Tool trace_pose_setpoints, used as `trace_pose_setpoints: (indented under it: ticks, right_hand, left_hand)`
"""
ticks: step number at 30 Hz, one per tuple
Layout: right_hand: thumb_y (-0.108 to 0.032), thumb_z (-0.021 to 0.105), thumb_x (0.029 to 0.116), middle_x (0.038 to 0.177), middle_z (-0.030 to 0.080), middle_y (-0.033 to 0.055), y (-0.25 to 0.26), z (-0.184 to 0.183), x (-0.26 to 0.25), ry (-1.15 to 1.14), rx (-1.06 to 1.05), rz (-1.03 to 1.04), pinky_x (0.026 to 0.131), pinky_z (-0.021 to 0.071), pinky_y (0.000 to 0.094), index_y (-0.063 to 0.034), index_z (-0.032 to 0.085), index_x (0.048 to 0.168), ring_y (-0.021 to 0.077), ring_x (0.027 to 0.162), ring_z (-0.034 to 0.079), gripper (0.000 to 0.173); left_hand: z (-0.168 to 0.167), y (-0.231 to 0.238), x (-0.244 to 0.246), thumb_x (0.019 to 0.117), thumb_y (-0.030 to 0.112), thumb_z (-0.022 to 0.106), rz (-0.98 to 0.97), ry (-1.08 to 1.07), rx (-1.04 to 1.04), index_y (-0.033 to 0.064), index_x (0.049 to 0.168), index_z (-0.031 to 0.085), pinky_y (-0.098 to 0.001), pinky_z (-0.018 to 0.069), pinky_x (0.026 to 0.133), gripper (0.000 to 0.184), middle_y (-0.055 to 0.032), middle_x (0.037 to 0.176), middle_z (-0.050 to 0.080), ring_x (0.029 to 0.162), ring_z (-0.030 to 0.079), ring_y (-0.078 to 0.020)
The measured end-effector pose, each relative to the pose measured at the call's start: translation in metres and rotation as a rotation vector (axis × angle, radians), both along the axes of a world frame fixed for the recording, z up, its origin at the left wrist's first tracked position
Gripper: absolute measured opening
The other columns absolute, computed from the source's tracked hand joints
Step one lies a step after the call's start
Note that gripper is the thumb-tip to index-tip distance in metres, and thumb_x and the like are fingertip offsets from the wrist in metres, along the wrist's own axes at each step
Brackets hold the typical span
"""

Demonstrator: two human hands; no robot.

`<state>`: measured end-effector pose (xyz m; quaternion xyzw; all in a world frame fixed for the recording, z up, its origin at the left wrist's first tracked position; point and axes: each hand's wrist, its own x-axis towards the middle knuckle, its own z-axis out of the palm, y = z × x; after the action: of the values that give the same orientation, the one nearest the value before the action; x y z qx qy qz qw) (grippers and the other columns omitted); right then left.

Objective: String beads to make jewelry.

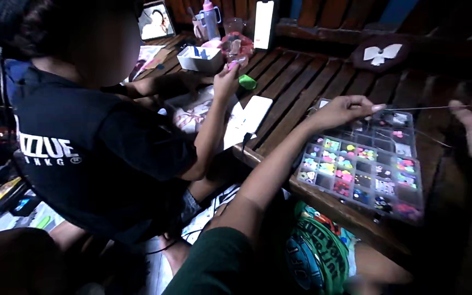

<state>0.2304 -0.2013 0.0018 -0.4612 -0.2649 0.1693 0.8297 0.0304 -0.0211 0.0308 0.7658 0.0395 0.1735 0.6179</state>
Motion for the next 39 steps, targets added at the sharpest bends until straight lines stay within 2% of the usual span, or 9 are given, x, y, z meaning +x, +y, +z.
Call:
trace_pose_setpoints:
  ticks: [6, 9, 11, 13, 16, 22, 29, 35, 39]
  right_hand:
    - [-0.019, 0.041, 0.1118, 0.091, 0.065, -0.0097, 0.012, 0.001, -0.022, -0.031, -0.079, -0.025, 0.09, 0.0611, 0.0323, -0.0176, 0.056, 0.109, 0.0077, 0.088, 0.069, 0.015]
    - [-0.024, 0.046, 0.1099, 0.101, 0.063, -0.0079, 0.014, 0.005, -0.034, -0.265, -0.292, -0.109, 0.092, 0.0587, 0.0285, -0.0107, 0.055, 0.115, 0.0046, 0.094, 0.068, 0.016]
    - [-0.029, 0.049, 0.1084, 0.124, 0.059, 0.0079, 0.014, 0.011, -0.046, -0.506, -0.515, -0.166, 0.1, 0.0497, 0.028, 0.0032, 0.055, 0.128, 0.0067, 0.109, 0.06, 0.038]
    - [-0.024, 0.051, 0.1081, 0.138, 0.051, 0.0299, 0.014, 0.022, -0.066, -0.711, -0.645, -0.17, 0.106, 0.0426, 0.0382, 0.0142, 0.055, 0.127, 0.0266, 0.123, 0.053, 0.043]
    - [-0.013, 0.054, 0.1049, 0.133, 0.052, 0.0374, 0.022, 0.026, -0.084, -0.903, -0.632, -0.209, 0.11, 0.0374, 0.0506, 0.0167, 0.062, 0.117, 0.0452, 0.128, 0.048, 0.033]
    - [-0.013, 0.054, 0.1045, 0.129, 0.058, 0.0302, 0.026, 0.024, -0.094, -0.956, -0.589, -0.255, 0.11, 0.0387, 0.0497, 0.0109, 0.066, 0.111, 0.0424, 0.126, 0.051, 0.027]
    - [-0.016, 0.058, 0.1036, 0.123, 0.062, 0.0244, 0.031, 0.017, -0.089, -0.986, -0.498, -0.252, 0.105, 0.0421, 0.0407, 0.0063, 0.068, 0.109, 0.034, 0.121, 0.055, 0.025]
    - [-0.019, 0.056, 0.1056, 0.122, 0.066, 0.0205, 0.021, 0.03, -0.092, -1.146, -0.489, -0.331, 0.104, 0.0431, 0.0397, 0.0019, 0.07, 0.112, 0.0312, 0.118, 0.058, 0.026]
    - [-0.018, 0.058, 0.1035, 0.119, 0.067, 0.0203, -0.015, 0.047, -0.121, -1.18, -0.673, -0.202, 0.101, 0.044, 0.0518, 0.0004, 0.072, 0.111, 0.0354, 0.115, 0.06, 0.024]
  left_hand:
    - [-0.01, 0.007, 0.006, 0.099, 0.002, 0.063, 0.073, -0.036, 0.207, -0.0109, 0.1, 0.064, -0.028, 0.0505, 0.071, 0.013, -0.012, 0.081, 0.062, 0.072, 0.057, -0.0127]
    - [-0.009, 0.011, 0.004, 0.0974, 0.023, 0.071, 0.171, 0.171, 0.644, -0.0042, 0.109, 0.072, -0.0469, 0.0515, 0.096, 0.029, -0.0191, 0.11, 0.07, 0.106, 0.066, -0.0295]
    - [-0.009, 0.01, 0.004, 0.0953, 0.035, 0.073, 0.225, 0.249, 0.733, 0.0047, 0.116, 0.074, -0.0583, 0.0407, 0.108, 0.037, -0.0161, 0.133, 0.063, 0.129, 0.055, -0.035]
    - [-0.013, 0.006, 0.007, 0.0938, 0.022, 0.076, 0.237, 0.07, 0.549, 0.001, 0.116, 0.074, -0.0504, 0.0454, 0.107, 0.031, -0.017, 0.13, 0.066, 0.123, 0.059, -0.0317]
    - [-0.001, -0.009, 0.002, 0.1015, 0.002, 0.059, 0.091, -0.063, 0.1, -0.007, 0.125, 0.067, -0.0351, 0.0531, 0.095, 0.026, -0.0198, 0.125, 0.068, 0.109, 0.067, -0.0215]
    - [-0.002, -0.012, 0.003, 0.1049, 0.002, 0.05, -0.083, -0.064, -0.107, -0.009, 0.124, 0.062, -0.0212, 0.0526, 0.076, 0.025, -0.008, 0.102, 0.07, 0.082, 0.062, -0.0045]
    - [-0.004, -0.006, 0.003, 0.1025, 0.002, 0.055, -0.055, -0.029, -0.058, -0.0033, 0.108, 0.064, -0.0226, 0.0538, 0.079, 0.012, -0.0005, 0.092, 0.066, 0.082, 0.062, -0.0038]
    - [-0.018, 0.006, 0.009, 0.1021, 0.011, 0.058, 0.2, -0.038, 0.461, -0.0027, 0.111, 0.07, -0.0293, 0.0539, 0.083, 0.02, -0.0121, 0.101, 0.071, 0.09, 0.067, -0.0129]
    - [-0.017, 0.007, 0.008, 0.1024, 0.009, 0.056, 0.255, -0.129, 0.695, -0.0051, 0.111, 0.071, -0.0349, 0.0538, 0.088, 0.023, -0.0198, 0.106, 0.07, 0.097, 0.068, -0.0255]
